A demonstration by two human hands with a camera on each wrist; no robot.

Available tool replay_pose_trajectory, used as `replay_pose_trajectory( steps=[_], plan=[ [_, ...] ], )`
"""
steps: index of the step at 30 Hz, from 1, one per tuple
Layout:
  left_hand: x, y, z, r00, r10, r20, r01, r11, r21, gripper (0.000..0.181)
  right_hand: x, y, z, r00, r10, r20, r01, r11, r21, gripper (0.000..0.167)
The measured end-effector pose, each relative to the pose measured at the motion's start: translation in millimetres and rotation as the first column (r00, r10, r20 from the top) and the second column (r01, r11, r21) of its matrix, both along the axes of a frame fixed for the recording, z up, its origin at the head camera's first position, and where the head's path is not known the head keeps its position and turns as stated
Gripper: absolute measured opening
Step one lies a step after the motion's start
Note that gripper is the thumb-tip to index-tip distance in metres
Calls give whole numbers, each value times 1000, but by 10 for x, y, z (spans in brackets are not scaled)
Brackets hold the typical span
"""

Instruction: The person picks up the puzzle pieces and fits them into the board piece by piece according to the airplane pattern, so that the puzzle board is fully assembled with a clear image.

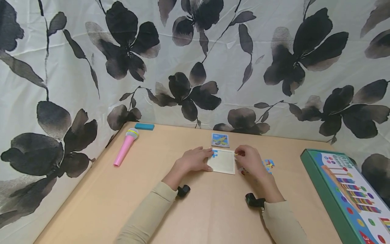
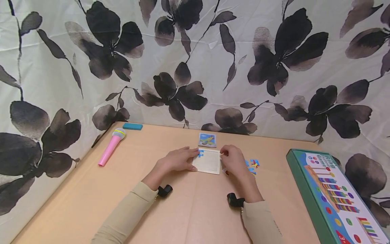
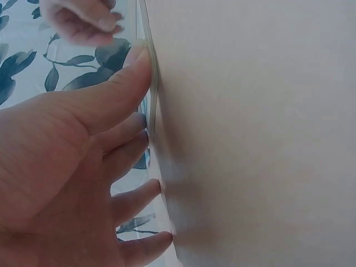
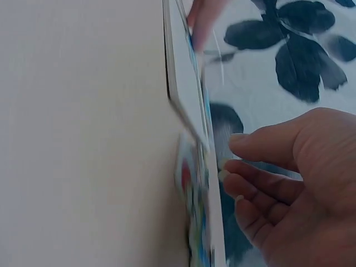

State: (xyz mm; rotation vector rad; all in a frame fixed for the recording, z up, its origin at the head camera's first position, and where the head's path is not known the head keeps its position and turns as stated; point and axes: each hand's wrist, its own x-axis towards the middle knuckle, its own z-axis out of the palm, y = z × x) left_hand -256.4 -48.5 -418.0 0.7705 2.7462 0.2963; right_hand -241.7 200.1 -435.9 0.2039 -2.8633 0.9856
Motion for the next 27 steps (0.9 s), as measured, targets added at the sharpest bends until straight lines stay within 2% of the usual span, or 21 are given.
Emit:
replay_pose_trajectory(
  steps=[6, 13, 21, 27],
  plan=[
    [11, -8, 4, 1000, -1, 3, 1, 1000, 6, 75, 60, 309, 34, 998, -50, 34, 49, 998, 42, 23],
    [6, -14, -32, 1000, -5, -11, 5, 1000, -5, 75, 123, 570, 92, 987, -107, 119, 99, 992, 73, 32],
    [7, -17, -9, 1000, -4, 0, 4, 1000, 13, 75, 162, 600, 118, 957, -192, 218, 173, 980, 100, 29],
    [21, -10, 15, 1000, -1, 3, 1, 1000, 13, 75, 183, 603, 113, 942, -239, 234, 231, 971, 61, 30]
  ],
)
